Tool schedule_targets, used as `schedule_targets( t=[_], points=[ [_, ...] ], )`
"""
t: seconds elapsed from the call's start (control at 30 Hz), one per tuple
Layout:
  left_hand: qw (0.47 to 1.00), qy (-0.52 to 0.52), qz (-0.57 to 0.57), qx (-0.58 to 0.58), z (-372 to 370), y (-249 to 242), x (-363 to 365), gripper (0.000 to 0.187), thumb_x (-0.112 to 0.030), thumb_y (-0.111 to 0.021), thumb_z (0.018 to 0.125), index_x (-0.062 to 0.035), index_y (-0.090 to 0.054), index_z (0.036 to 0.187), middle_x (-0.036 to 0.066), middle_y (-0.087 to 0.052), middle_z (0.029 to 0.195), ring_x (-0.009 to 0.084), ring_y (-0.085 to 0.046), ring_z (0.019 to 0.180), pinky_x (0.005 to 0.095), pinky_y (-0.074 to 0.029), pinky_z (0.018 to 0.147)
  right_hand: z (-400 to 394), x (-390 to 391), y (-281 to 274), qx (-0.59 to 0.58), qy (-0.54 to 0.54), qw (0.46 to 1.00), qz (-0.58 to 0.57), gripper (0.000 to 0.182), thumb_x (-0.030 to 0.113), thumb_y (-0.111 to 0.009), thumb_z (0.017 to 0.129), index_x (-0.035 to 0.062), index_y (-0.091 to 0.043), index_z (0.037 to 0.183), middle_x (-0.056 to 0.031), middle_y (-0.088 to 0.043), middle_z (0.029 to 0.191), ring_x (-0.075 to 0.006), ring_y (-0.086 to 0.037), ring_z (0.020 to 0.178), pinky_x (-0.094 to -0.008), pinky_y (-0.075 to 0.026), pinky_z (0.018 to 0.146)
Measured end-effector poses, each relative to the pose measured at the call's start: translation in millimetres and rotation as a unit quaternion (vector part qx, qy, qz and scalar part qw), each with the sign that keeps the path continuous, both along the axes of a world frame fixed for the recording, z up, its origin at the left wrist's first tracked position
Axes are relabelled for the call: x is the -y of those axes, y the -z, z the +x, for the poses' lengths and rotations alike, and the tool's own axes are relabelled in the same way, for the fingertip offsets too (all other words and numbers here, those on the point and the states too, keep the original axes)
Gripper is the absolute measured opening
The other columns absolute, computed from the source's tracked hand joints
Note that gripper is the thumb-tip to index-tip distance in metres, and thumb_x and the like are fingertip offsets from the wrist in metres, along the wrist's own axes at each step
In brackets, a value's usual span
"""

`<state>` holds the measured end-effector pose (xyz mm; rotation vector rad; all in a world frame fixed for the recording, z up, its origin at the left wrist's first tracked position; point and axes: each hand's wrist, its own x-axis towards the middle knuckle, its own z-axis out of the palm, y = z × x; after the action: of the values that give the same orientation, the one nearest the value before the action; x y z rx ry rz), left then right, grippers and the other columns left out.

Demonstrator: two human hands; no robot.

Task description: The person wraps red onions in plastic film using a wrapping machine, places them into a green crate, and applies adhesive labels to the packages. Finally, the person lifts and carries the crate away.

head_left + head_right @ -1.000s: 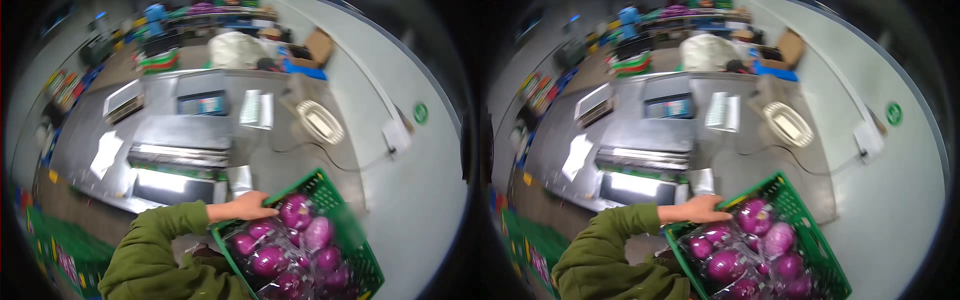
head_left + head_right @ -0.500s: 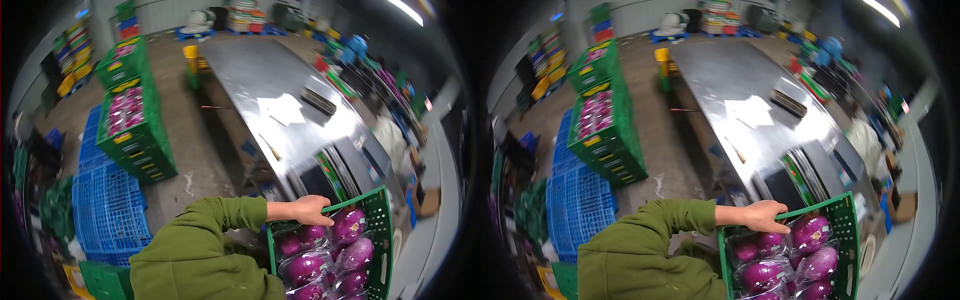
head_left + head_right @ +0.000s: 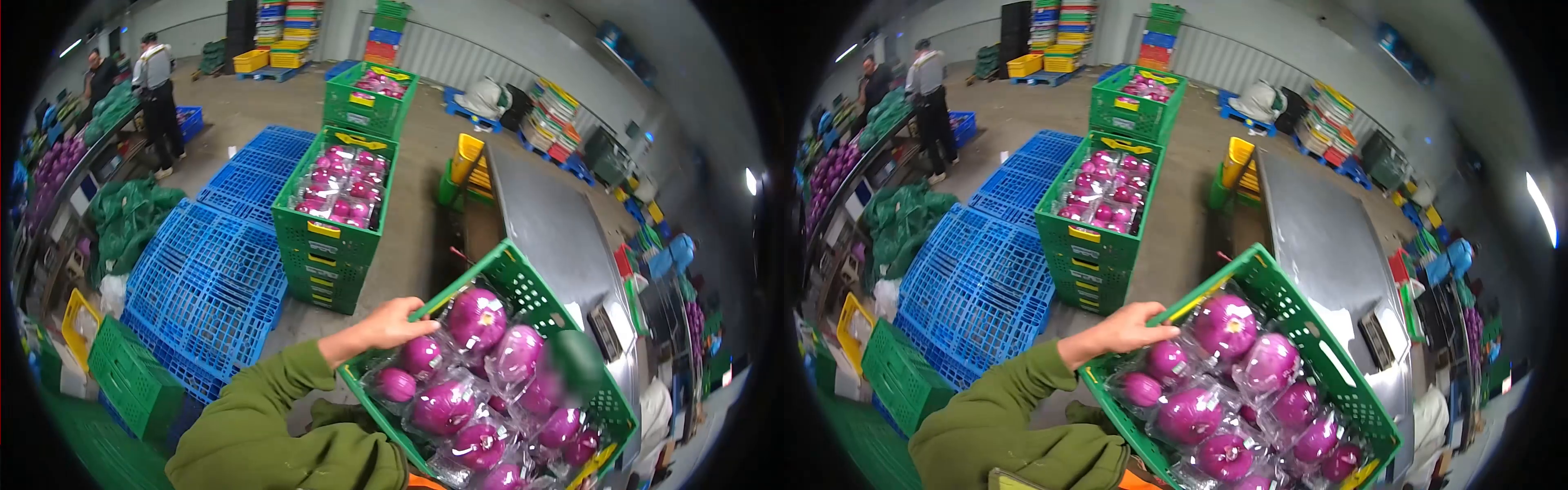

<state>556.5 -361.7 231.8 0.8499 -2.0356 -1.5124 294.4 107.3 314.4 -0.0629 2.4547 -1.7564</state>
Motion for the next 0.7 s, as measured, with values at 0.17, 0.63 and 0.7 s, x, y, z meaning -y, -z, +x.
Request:
schedule_targets(
  t=[0.17,0.63,0.7],
  points=[
    [0.985,-0.155,0.072,-0.021,31,21,66,0.039,-0.039,-0.072,0.087,-0.0021,-0.063,0.094,0.002,-0.061,0.072,0.0098,-0.057,0.066,0.0284,-0.046,0.06,-182,124,62,-0.011,-0.172,0.985,-0.031,0.029,0.033,-0.061,0.096,0.0098,-0.058,0.114,0.0065,-0.044,0.066,-0.0045,-0.038,0.048,-0.021,-0.026,0.041],
    [0.791,-0.591,0.108,-0.115,50,13,151,0.02,-0.014,-0.066,0.092,0.0001,-0.061,0.105,0.0,-0.063,0.092,0.0065,-0.056,0.082,0.0244,-0.047,0.073,-235,768,9,0.03,-0.589,0.806,0.049,0.014,0.02,-0.06,0.097,0.0093,-0.055,0.105,0.0087,-0.041,0.067,-0.0002,-0.034,0.05,-0.0189,-0.024,0.042],
    [0.766,-0.627,0.102,-0.102,53,23,168,0.02,-0.014,-0.065,0.092,0.0004,-0.061,0.106,0.0,-0.063,0.092,0.0064,-0.056,0.081,0.0243,-0.046,0.073,-211,838,16,0.021,-0.615,0.787,0.056,0.015,0.02,-0.059,0.097,0.0088,-0.055,0.106,0.0085,-0.042,0.067,-0.0003,-0.034,0.05,-0.0187,-0.025,0.043]
  ],
)
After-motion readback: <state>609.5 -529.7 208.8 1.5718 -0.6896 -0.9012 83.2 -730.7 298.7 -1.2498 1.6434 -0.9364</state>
